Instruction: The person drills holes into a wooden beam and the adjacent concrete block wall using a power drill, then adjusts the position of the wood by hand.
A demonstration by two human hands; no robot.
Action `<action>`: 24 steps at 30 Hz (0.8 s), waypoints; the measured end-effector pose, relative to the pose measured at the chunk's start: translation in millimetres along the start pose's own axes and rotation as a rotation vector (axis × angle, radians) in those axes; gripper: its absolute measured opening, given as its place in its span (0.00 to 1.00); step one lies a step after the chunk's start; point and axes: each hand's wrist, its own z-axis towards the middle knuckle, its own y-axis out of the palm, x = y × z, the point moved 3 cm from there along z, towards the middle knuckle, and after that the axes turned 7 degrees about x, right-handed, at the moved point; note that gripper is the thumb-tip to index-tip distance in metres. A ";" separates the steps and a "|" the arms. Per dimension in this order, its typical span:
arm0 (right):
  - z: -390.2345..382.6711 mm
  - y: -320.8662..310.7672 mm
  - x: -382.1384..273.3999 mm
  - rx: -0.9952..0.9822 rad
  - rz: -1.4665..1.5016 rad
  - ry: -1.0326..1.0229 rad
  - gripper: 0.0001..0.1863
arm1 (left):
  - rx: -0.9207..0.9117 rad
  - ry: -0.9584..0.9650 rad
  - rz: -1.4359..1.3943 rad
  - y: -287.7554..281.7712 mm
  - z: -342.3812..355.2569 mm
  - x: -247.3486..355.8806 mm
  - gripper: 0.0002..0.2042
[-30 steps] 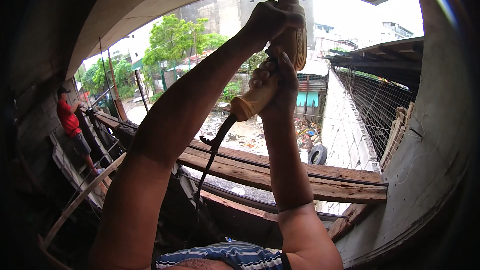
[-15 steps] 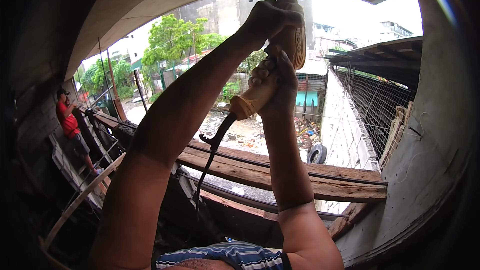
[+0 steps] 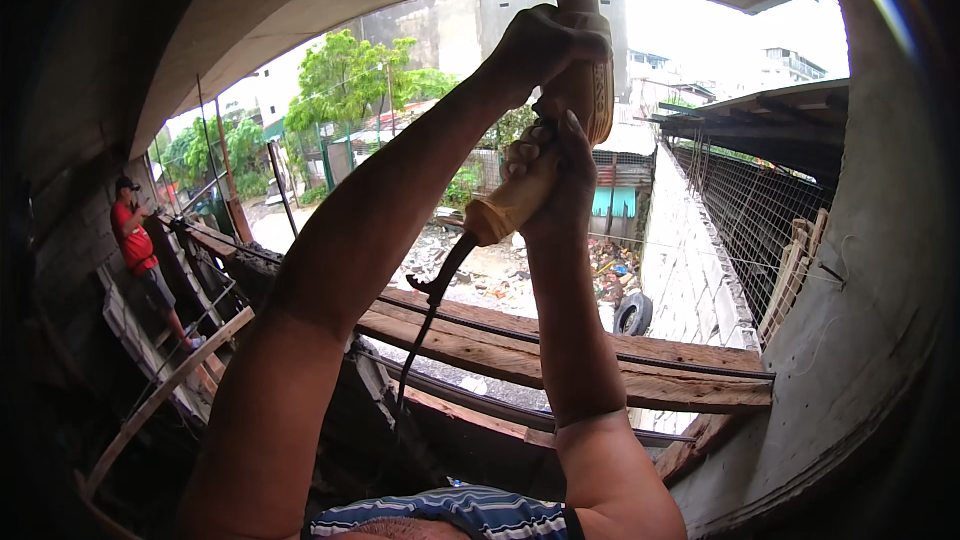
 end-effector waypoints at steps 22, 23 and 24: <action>-15.3 -14.4 -3.0 -0.100 0.021 0.013 0.17 | -0.056 -0.091 -0.111 9.4 -6.7 -20.9 0.30; -15.1 -12.2 -4.2 -0.090 0.005 0.004 0.17 | -0.054 -0.095 -0.122 9.4 -4.7 -20.6 0.30; -13.2 -8.3 -1.8 -0.100 0.006 0.010 0.17 | -0.046 -0.087 -0.116 6.2 -0.1 -21.0 0.30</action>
